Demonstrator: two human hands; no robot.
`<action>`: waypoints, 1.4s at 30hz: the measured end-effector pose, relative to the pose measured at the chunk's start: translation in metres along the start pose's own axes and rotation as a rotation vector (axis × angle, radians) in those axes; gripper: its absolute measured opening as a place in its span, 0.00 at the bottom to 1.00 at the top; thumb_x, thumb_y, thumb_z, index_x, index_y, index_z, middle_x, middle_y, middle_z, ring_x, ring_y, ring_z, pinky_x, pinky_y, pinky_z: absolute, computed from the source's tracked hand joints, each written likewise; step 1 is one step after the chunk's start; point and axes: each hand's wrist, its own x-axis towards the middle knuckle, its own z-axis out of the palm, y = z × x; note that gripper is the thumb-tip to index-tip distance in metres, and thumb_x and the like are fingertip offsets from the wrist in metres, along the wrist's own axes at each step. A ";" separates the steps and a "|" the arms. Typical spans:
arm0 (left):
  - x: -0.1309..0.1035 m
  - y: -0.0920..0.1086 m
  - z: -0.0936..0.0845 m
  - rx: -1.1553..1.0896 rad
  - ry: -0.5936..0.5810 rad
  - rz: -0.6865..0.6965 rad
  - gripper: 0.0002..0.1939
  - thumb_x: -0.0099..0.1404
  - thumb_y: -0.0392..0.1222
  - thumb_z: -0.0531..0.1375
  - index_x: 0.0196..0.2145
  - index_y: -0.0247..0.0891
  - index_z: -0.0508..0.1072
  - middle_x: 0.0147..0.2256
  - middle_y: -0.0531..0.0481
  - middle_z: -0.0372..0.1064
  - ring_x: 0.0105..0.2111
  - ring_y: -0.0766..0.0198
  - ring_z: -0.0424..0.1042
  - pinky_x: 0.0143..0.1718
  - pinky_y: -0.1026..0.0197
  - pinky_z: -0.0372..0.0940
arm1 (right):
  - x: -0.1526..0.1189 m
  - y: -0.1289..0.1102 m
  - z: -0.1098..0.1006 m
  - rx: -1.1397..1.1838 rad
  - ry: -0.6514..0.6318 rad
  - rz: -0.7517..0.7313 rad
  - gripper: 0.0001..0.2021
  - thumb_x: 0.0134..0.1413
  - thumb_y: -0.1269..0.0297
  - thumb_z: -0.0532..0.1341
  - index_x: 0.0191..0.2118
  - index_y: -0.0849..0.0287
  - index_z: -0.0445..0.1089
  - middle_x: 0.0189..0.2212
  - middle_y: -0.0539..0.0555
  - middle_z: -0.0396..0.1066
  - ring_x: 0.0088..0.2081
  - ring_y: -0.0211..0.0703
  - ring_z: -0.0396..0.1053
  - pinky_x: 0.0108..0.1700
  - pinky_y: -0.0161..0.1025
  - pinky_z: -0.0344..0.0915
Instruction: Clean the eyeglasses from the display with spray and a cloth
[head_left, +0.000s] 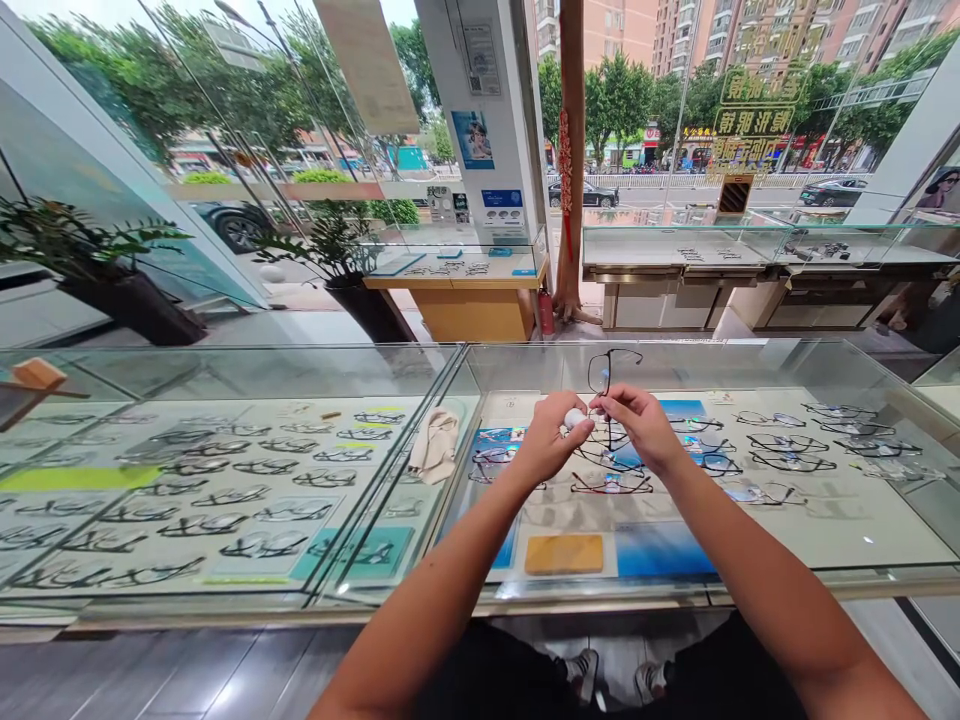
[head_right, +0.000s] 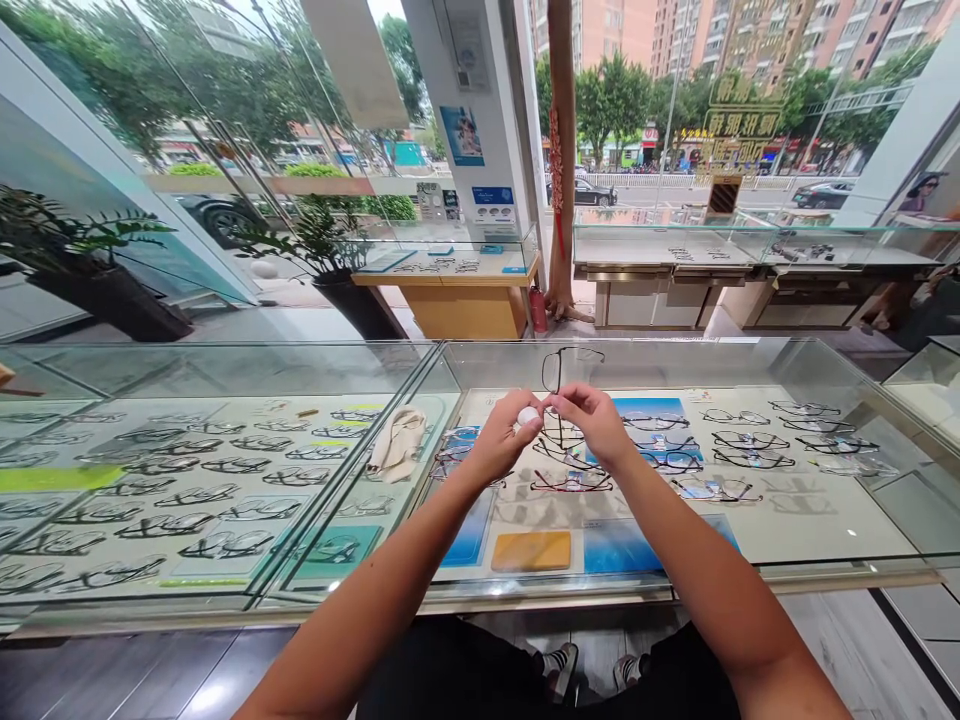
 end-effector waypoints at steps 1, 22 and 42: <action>0.000 0.000 0.000 -0.007 0.006 -0.013 0.23 0.69 0.64 0.51 0.35 0.42 0.69 0.36 0.47 0.70 0.40 0.53 0.66 0.48 0.50 0.59 | 0.000 0.001 0.000 -0.003 0.000 -0.001 0.22 0.43 0.40 0.77 0.29 0.53 0.75 0.29 0.50 0.78 0.37 0.44 0.70 0.47 0.44 0.67; 0.025 -0.082 -0.053 -0.052 0.482 -0.366 0.11 0.62 0.37 0.56 0.43 0.41 0.67 0.43 0.46 0.67 0.49 0.52 0.69 0.57 0.49 0.65 | 0.005 -0.002 -0.010 0.091 0.057 0.078 0.22 0.39 0.43 0.79 0.28 0.53 0.75 0.32 0.51 0.79 0.34 0.41 0.65 0.40 0.42 0.61; 0.014 -0.118 -0.072 0.176 0.392 -0.706 0.11 0.60 0.38 0.65 0.42 0.40 0.75 0.46 0.43 0.81 0.49 0.50 0.79 0.53 0.52 0.69 | 0.008 0.001 -0.015 0.026 0.050 0.109 0.24 0.37 0.40 0.79 0.28 0.53 0.74 0.32 0.52 0.78 0.35 0.44 0.66 0.41 0.44 0.63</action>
